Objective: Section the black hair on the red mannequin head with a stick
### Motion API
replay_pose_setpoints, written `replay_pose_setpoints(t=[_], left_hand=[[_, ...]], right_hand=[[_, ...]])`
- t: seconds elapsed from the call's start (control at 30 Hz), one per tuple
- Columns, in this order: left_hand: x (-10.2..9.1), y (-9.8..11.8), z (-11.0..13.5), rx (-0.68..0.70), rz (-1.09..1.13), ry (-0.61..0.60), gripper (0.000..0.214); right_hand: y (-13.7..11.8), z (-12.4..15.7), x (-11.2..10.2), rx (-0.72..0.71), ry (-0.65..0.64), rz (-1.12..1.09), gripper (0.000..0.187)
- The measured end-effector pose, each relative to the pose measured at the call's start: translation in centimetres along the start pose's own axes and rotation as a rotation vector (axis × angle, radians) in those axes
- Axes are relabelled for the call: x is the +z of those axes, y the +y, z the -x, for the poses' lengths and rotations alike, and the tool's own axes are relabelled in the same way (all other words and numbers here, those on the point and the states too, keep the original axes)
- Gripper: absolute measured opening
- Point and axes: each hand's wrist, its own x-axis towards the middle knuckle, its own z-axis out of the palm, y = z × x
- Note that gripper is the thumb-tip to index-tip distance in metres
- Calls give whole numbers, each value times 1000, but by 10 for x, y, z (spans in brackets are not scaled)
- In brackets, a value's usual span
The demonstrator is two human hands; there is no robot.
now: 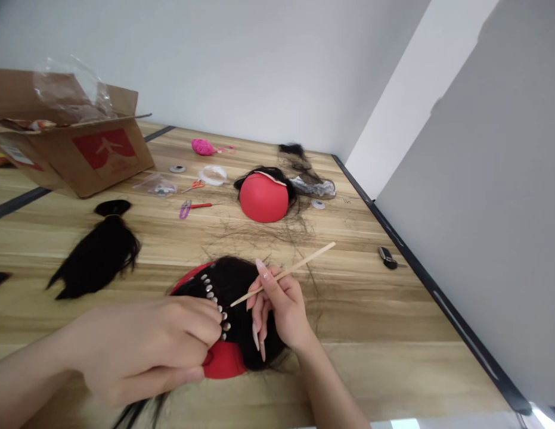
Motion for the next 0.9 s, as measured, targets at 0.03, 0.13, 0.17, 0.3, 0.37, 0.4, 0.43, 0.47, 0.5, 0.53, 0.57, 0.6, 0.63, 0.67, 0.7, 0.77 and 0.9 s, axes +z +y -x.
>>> replay_pose_setpoints(t=[0.03,0.13,0.17,0.3,0.37,0.4,0.43,0.47,0.5,0.53,0.57,0.6,0.63,0.67,0.7,0.77,0.9], left_hand=[[0,0,-1,-5,-1,-8,31],[1,-1,-2,-13,-6,-14,31],[1,-1,-2,-15,-6,-10,31],[2,0,-1,-23,-8,-3,32],[2,1,-1,-25,-3,3,31],[2,0,-1,-24,3,6,31],[2,0,-1,-23,8,9,31],[2,0,-1,-22,11,10,30],[2,0,-1,-22,11,10,30],[2,0,-1,-22,10,9,29],[2,0,-2,-21,8,7,29],[2,0,-2,-19,4,4,28],[2,0,-2,-17,1,-2,28],[2,1,-2,-15,-1,-8,28],[2,1,-2,-15,-5,-15,28],[2,2,-2,-16,-18,-31,27],[4,3,-1,-37,-9,-52,24]], right_hand=[[-1,0,0,11,0,23,44],[-5,1,3,43,25,88,46],[-6,1,4,50,37,109,47],[-10,1,8,61,87,183,48],[-11,0,9,58,111,204,47],[-10,0,9,59,120,215,47],[-10,0,9,62,125,228,47],[-10,0,8,64,127,243,48],[-11,0,7,69,128,258,49],[-11,0,7,74,126,270,50],[-11,-1,6,80,119,277,51],[-12,-1,5,87,106,277,52],[-12,-1,4,97,89,273,53],[-13,-1,3,106,72,265,53],[-13,-1,2,116,55,254,52],[-13,-1,1,124,34,230,51],[-13,1,0,121,18,180,47]])
